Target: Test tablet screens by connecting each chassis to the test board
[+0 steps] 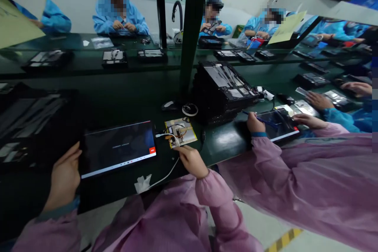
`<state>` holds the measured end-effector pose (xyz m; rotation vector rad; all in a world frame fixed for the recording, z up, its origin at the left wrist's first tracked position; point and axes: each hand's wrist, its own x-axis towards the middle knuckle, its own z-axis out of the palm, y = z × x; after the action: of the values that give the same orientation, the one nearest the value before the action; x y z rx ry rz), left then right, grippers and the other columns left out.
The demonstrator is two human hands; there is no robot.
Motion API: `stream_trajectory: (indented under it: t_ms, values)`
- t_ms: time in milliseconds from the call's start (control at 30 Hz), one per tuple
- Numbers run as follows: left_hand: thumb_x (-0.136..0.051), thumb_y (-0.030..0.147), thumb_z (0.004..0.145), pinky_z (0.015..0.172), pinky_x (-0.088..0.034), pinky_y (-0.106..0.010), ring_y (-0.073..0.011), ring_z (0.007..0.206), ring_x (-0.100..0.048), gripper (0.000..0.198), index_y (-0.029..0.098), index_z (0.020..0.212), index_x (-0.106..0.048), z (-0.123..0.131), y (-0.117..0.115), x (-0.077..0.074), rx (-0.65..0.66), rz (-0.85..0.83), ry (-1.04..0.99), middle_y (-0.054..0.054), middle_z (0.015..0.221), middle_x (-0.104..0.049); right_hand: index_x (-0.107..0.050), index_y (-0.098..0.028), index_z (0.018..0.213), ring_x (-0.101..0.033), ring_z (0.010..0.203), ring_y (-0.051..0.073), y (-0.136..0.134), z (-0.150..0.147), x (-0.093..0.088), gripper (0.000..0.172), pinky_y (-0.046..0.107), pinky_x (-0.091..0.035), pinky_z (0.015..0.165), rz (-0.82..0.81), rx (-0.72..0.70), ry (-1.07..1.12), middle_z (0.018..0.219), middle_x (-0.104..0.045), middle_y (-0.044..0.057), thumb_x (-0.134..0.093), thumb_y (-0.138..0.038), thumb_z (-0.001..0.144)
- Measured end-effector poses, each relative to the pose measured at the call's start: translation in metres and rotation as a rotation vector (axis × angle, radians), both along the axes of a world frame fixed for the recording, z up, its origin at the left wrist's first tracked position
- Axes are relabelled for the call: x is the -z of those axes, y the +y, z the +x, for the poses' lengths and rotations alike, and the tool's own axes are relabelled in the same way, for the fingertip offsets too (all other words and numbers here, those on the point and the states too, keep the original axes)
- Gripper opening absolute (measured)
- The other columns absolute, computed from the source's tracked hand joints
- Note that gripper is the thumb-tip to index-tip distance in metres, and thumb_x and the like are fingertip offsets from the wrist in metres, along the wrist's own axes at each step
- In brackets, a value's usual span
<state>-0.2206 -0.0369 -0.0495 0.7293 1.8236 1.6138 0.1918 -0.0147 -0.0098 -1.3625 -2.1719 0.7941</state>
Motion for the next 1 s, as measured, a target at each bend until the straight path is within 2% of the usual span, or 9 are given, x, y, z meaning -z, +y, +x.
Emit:
stream_trajectory:
  t_ms: [133, 200, 267, 367, 433, 500, 700, 867, 1000]
  values:
    - [-0.062, 0.018, 0.068, 0.112, -0.035, -0.036, -0.0265, 0.125, -0.052, 0.034, 0.01, 0.099, -0.07, 0.014, 0.001, -0.015, -0.012, 0.018, -0.017, -0.01, 0.13, -0.062, -0.064, -0.017, 0.109, -0.041, 0.052, 0.01, 0.03, 0.01, -0.023, 0.048, 0.023, -0.031, 0.048, -0.287, 0.097, 0.432, 0.065, -0.05, -0.001, -0.029, -0.048, 0.099]
    - [-0.06, 0.015, 0.069, 0.112, -0.035, -0.036, -0.0255, 0.125, -0.053, 0.032, 0.01, 0.099, -0.07, 0.018, 0.002, -0.02, -0.039, 0.003, -0.033, -0.01, 0.13, -0.062, -0.064, -0.016, 0.099, -0.035, 0.049, 0.009, 0.043, 0.005, -0.032, 0.048, 0.023, -0.027, 0.047, -0.292, 0.117, 0.514, 0.059, -0.043, -0.004, -0.029, -0.049, 0.098]
    - [-0.06, 0.013, 0.07, 0.111, -0.036, -0.036, -0.0251, 0.124, -0.053, 0.033, 0.01, 0.102, -0.069, 0.021, 0.004, -0.021, -0.078, 0.0, -0.072, -0.011, 0.129, -0.062, -0.061, -0.016, 0.091, -0.039, 0.053, 0.01, 0.053, -0.01, -0.036, 0.036, 0.023, -0.032, 0.052, -0.176, 0.089, 0.446, 0.06, -0.044, -0.004, -0.038, -0.044, 0.097]
    - [-0.06, 0.013, 0.072, 0.11, -0.037, -0.036, -0.0248, 0.123, -0.054, 0.035, 0.008, 0.106, -0.068, 0.021, 0.004, -0.021, -0.086, 0.018, -0.092, -0.012, 0.129, -0.062, -0.06, -0.017, 0.097, -0.052, 0.068, 0.013, 0.065, -0.044, -0.032, 0.018, 0.025, -0.04, 0.064, 0.107, -0.006, 0.102, 0.079, -0.057, 0.002, -0.047, -0.029, 0.093]
    - [-0.061, 0.015, 0.073, 0.111, -0.037, -0.036, -0.0253, 0.123, -0.054, 0.035, 0.008, 0.107, -0.069, 0.02, 0.003, -0.019, -0.064, 0.029, -0.069, -0.012, 0.128, -0.063, -0.062, -0.019, 0.102, -0.056, 0.078, 0.015, 0.071, -0.062, -0.026, 0.016, 0.026, -0.04, 0.068, 0.264, -0.088, -0.149, 0.092, -0.06, 0.005, -0.05, -0.023, 0.091]
    - [-0.063, 0.016, 0.072, 0.112, -0.035, -0.035, -0.0259, 0.123, -0.054, 0.036, 0.009, 0.107, -0.069, 0.018, 0.002, -0.018, -0.038, 0.049, -0.054, -0.011, 0.127, -0.063, -0.064, -0.02, 0.102, -0.057, 0.083, 0.016, 0.076, -0.071, -0.02, 0.016, 0.025, -0.04, 0.067, 0.344, -0.166, -0.306, 0.093, -0.061, 0.005, -0.052, -0.022, 0.092]
    - [-0.066, 0.022, 0.07, 0.111, -0.038, -0.039, -0.0279, 0.122, -0.055, 0.045, 0.011, 0.113, -0.067, 0.017, 0.004, -0.012, -0.098, 0.003, -0.134, -0.01, 0.126, -0.064, -0.065, -0.021, 0.101, -0.057, 0.085, 0.015, 0.085, -0.069, -0.01, 0.013, 0.025, -0.038, 0.066, 0.409, -0.28, -0.338, 0.088, -0.062, 0.002, -0.058, -0.023, 0.09]
    - [-0.063, 0.026, 0.072, 0.111, -0.038, -0.037, -0.0275, 0.122, -0.055, 0.032, 0.012, 0.1, -0.071, 0.013, -0.001, -0.012, -0.022, -0.042, 0.121, -0.01, 0.128, -0.063, -0.065, -0.019, 0.087, -0.056, 0.083, 0.018, 0.083, -0.07, -0.013, 0.009, 0.026, -0.039, 0.066, 0.386, -0.184, -0.349, 0.082, -0.063, 0.003, -0.059, -0.015, 0.081]
    - [-0.061, 0.029, 0.072, 0.111, -0.038, -0.038, -0.0281, 0.122, -0.055, 0.026, 0.012, 0.089, -0.071, 0.014, -0.004, -0.02, -0.002, -0.09, 0.223, -0.012, 0.128, -0.062, -0.061, -0.018, 0.116, -0.057, 0.09, 0.02, 0.075, -0.058, -0.03, 0.031, 0.03, -0.046, 0.077, 0.253, -0.15, -0.202, 0.092, -0.063, 0.006, -0.058, -0.018, 0.085]
